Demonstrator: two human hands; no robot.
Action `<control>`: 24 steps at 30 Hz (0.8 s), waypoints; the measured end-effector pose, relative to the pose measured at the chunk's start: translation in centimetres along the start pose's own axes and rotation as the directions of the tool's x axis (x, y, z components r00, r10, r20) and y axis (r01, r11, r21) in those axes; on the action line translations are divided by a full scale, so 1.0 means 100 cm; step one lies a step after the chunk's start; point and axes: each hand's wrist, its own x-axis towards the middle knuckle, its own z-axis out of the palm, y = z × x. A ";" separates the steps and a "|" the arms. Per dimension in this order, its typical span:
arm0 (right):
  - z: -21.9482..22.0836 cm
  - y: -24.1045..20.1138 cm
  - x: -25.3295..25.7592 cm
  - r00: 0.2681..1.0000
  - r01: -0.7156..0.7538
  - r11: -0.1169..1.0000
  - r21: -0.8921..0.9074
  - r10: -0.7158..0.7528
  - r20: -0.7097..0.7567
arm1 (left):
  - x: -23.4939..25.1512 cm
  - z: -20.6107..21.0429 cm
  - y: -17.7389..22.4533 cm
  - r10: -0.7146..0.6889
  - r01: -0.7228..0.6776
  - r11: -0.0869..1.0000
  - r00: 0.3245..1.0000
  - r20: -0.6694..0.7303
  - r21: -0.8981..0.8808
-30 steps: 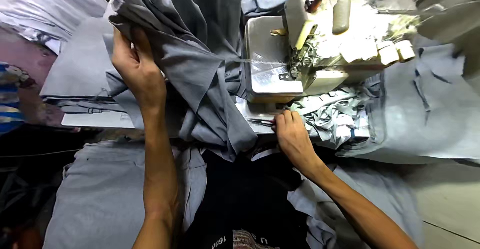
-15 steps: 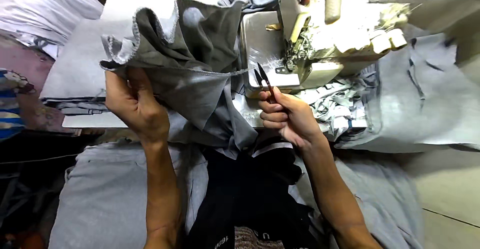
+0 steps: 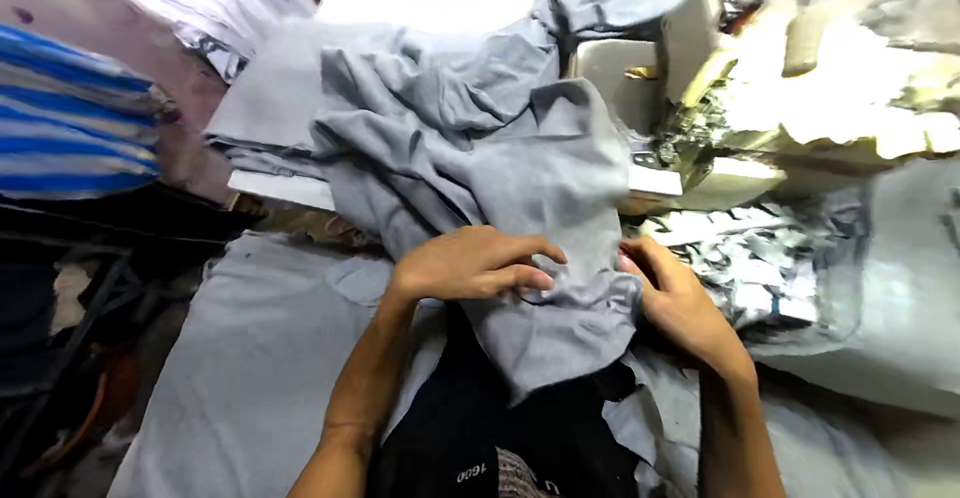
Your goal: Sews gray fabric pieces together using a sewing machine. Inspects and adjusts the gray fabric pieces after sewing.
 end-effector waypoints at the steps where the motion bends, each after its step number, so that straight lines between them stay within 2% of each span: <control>1: 0.003 0.003 -0.001 1.000 -0.003 0.997 -0.079 0.002 -0.012 | -0.011 0.002 0.000 -0.067 0.075 0.996 0.988 -0.137 0.054; 2: 0.006 0.004 -0.002 1.000 -0.010 0.991 -0.135 0.006 -0.028 | -0.025 0.002 0.002 -0.151 0.190 0.978 0.929 -0.337 0.087; 3: 0.009 0.003 -0.003 0.999 -0.013 0.985 -0.174 0.005 -0.049 | -0.040 0.003 0.004 -0.245 0.353 0.931 0.794 -0.556 0.093; 4: 0.012 0.001 -0.003 0.997 -0.013 0.977 -0.213 -0.002 -0.073 | -0.055 0.004 0.002 -0.310 0.533 0.843 0.593 -0.743 0.075; 5: 0.016 -0.001 -0.002 0.995 -0.009 0.966 -0.258 -0.017 -0.100 | -0.071 0.005 -0.007 -0.337 0.691 0.723 0.378 -0.862 0.020; 6: 0.018 -0.004 -0.002 0.992 -0.008 0.952 -0.306 -0.032 -0.125 | -0.086 0.006 -0.019 -0.345 0.792 0.608 0.213 -0.914 -0.045; 7: 0.020 -0.006 0.000 0.989 -0.011 0.935 -0.354 -0.043 -0.145 | -0.100 0.008 -0.033 -0.362 0.846 0.523 0.108 -0.926 -0.106; 8: 0.022 -0.009 0.002 0.986 -0.018 0.920 -0.392 -0.048 -0.158 | -0.111 0.011 -0.046 -0.383 0.868 0.474 0.051 -0.922 -0.149; 9: 0.024 -0.012 0.003 0.985 -0.026 0.903 -0.429 -0.050 -0.165 | -0.118 0.016 -0.056 -0.392 0.876 0.454 0.035 -0.919 -0.161; 11: 0.026 -0.020 0.007 0.984 -0.054 0.860 -0.507 -0.039 -0.171 | -0.126 0.021 -0.064 -0.405 0.866 0.476 0.060 -0.912 -0.154; 14: 0.023 -0.028 0.008 0.979 -0.113 0.793 -0.599 -0.016 -0.205 | -0.129 0.023 -0.060 -0.440 0.777 0.603 0.132 -0.888 -0.183; 16: 0.012 -0.038 0.008 0.970 -0.097 0.777 -0.622 -0.065 -0.233 | -0.132 0.023 -0.047 -0.424 0.572 0.777 0.164 -0.891 -0.265; 17: 0.006 -0.047 0.007 0.962 -0.062 0.779 -0.625 -0.121 -0.247 | -0.134 0.022 -0.038 -0.401 0.398 0.863 0.166 -0.901 -0.310; 18: -0.001 -0.061 0.007 0.948 -0.009 0.787 -0.617 -0.189 -0.255 | -0.136 0.019 -0.026 -0.358 0.220 0.921 0.151 -0.921 -0.322; 19: -0.006 -0.077 0.009 0.929 0.056 0.796 -0.603 -0.263 -0.261 | -0.138 0.014 -0.009 -0.297 0.102 0.953 0.123 -0.947 -0.286; 20: -0.010 -0.097 0.013 0.904 0.131 0.798 -0.588 -0.339 -0.259 | -0.144 0.009 0.012 -0.231 0.071 0.972 0.098 -0.968 -0.225; 22: -0.010 -0.141 0.028 0.823 0.300 0.777 -0.554 -0.504 -0.261 | -0.185 -0.006 0.051 -0.156 0.178 0.972 0.022 -0.987 -0.150; 23: -0.005 -0.165 0.041 0.770 0.384 0.747 -0.542 -0.583 -0.259 | -0.228 -0.017 0.065 -0.203 0.288 0.938 -0.001 -0.979 -0.195; 24: 0.004 -0.189 0.057 0.709 0.475 0.710 -0.520 -0.658 -0.252 | -0.287 -0.033 0.072 -0.263 0.405 0.886 0.037 -0.964 -0.226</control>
